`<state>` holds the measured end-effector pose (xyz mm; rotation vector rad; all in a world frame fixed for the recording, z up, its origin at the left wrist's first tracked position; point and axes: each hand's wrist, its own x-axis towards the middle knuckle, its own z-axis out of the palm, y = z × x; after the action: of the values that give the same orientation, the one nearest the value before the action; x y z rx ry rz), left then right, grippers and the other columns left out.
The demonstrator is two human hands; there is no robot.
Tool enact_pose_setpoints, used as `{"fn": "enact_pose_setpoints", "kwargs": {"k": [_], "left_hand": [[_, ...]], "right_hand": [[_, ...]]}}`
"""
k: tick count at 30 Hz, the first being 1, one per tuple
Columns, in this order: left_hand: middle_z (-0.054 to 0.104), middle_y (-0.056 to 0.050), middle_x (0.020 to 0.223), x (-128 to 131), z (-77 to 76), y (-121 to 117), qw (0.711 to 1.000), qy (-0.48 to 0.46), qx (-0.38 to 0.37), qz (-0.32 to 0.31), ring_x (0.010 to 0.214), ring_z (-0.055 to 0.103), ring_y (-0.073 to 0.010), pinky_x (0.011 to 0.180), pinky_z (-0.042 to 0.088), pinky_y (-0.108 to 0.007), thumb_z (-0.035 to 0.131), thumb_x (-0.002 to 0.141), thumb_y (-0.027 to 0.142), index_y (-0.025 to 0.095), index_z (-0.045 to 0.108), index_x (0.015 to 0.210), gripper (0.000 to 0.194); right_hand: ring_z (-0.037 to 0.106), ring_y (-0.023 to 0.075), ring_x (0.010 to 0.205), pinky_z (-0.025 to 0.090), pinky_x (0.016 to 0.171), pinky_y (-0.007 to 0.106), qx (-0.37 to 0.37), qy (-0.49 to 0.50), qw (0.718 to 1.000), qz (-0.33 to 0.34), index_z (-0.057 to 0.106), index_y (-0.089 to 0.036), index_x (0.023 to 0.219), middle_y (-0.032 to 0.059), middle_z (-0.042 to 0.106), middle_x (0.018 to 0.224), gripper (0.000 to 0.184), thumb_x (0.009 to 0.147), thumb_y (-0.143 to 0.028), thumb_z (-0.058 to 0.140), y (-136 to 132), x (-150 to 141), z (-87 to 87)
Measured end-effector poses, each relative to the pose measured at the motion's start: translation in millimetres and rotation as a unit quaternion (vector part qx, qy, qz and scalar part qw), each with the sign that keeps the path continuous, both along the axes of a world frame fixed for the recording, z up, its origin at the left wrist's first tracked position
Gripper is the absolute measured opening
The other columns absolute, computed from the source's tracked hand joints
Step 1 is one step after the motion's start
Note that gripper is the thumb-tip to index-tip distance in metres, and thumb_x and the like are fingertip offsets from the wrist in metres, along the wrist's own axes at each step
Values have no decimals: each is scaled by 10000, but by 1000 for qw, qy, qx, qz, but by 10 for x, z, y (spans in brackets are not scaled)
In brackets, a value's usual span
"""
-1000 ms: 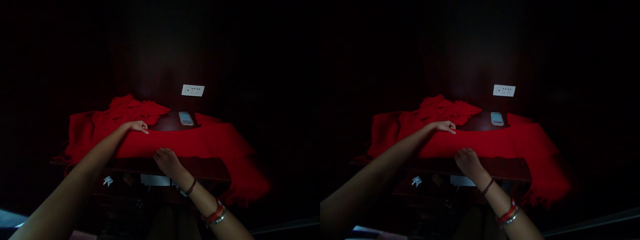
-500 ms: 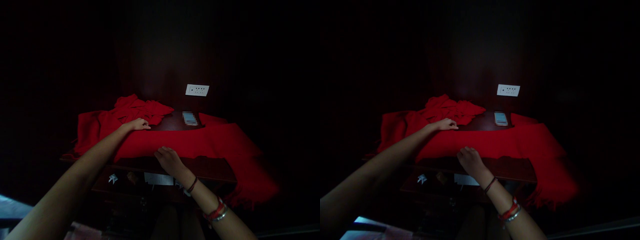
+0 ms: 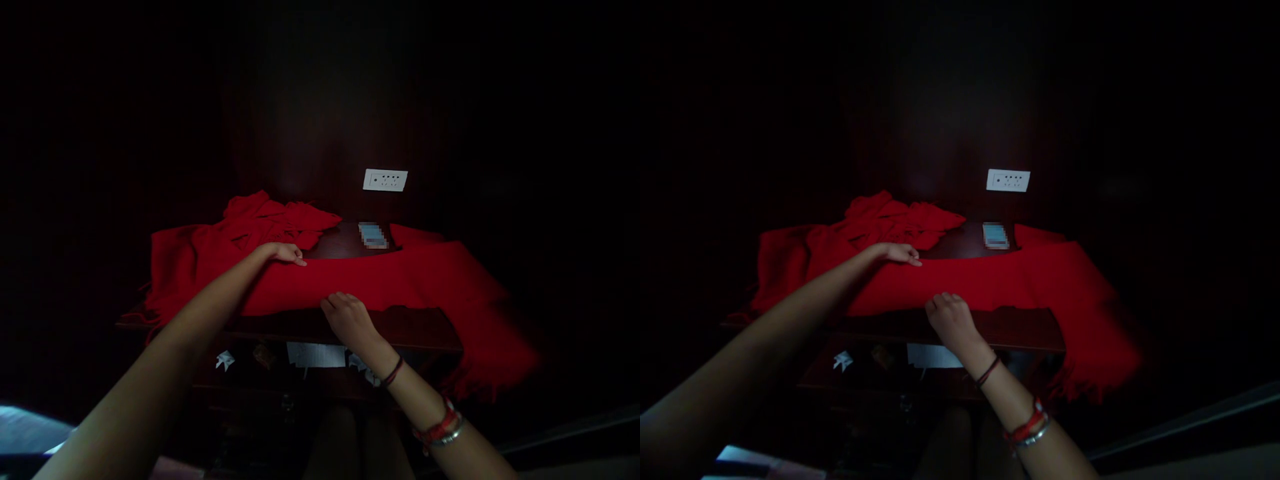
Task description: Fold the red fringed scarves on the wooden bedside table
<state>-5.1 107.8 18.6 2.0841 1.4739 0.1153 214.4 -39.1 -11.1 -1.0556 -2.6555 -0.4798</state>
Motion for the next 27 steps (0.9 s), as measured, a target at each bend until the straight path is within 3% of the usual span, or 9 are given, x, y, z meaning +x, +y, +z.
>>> {"fn": "enact_pose_setpoints", "kwargs": {"k": [5, 8, 11, 13, 16, 19, 23, 27], "left_hand": [[499, 29, 559, 6, 120, -55, 992, -126, -29, 2, 524, 412, -88, 500, 293, -190, 546, 597, 440, 161, 524, 588, 280], [530, 29, 621, 73, 218, -63, 977, -207, -39, 16, 595, 459, -98, 561, 333, -190, 576, 582, 383, 163, 532, 634, 230], [549, 27, 662, 221, 353, -52, 949, -306, -50, 50, 633, 492, -108, 602, 365, -210, 589, 582, 330, 169, 528, 689, 202], [552, 26, 678, 370, 463, -23, 926, -371, -42, 57, 642, 507, -107, 618, 380, -220, 590, 594, 306, 171, 522, 712, 191], [549, 26, 679, 656, 646, 51, 907, -418, -25, 47, 625, 517, -98, 613, 393, -224, 579, 632, 289, 173, 525, 740, 168], [555, 17, 687, 1004, 825, 137, 893, -450, 0, 31, 619, 521, -93, 616, 400, -226, 547, 679, 252, 168, 537, 776, 129], [578, -18, 765, 1547, 1001, 241, 883, -469, 20, -2, 687, 532, -109, 665, 409, -245, 511, 722, 224, 156, 552, 842, 144], [591, -40, 809, 2158, 1064, 370, 881, -472, -1, -31, 727, 536, -119, 704, 404, -264, 518, 720, 200, 150, 565, 879, 173]], "right_hand": [[497, 154, 684, 349, 566, 246, -8, 3, 1000, -23, 504, -171, 851, 56, 540, 743, 151, 793, -140, 368, -25, -21, 86], [515, 138, 638, 352, 539, 230, -16, 30, 996, -77, 466, -194, 964, 52, 543, 770, 223, 803, -139, 322, -42, 41, 180], [530, 133, 659, 363, 579, 222, -33, 107, 988, -109, 447, -199, 1017, 53, 558, 789, 264, 803, -145, 301, -22, 154, 304], [533, 128, 709, 366, 623, 211, -37, 197, 976, -89, 454, -186, 1016, 50, 571, 810, 273, 796, -138, 301, 25, 259, 394], [537, 104, 683, 369, 632, 187, -43, 333, 941, -49, 486, -176, 977, 21, 583, 757, 280, 777, -122, 297, 124, 463, 533], [524, 85, 540, 373, 561, 171, -71, 430, 898, -57, 522, -176, 919, -24, 547, 568, 283, 763, -142, 288, 211, 717, 670], [492, 82, 444, 368, 504, 171, -95, 512, 850, -74, 536, -170, 857, -49, 501, 452, 272, 733, -164, 294, 292, 1128, 801], [480, 89, 426, 365, 475, 181, -93, 555, 820, -101, 523, -165, 778, -44, 499, 446, 234, 690, -170, 306, 370, 1612, 814]]}}
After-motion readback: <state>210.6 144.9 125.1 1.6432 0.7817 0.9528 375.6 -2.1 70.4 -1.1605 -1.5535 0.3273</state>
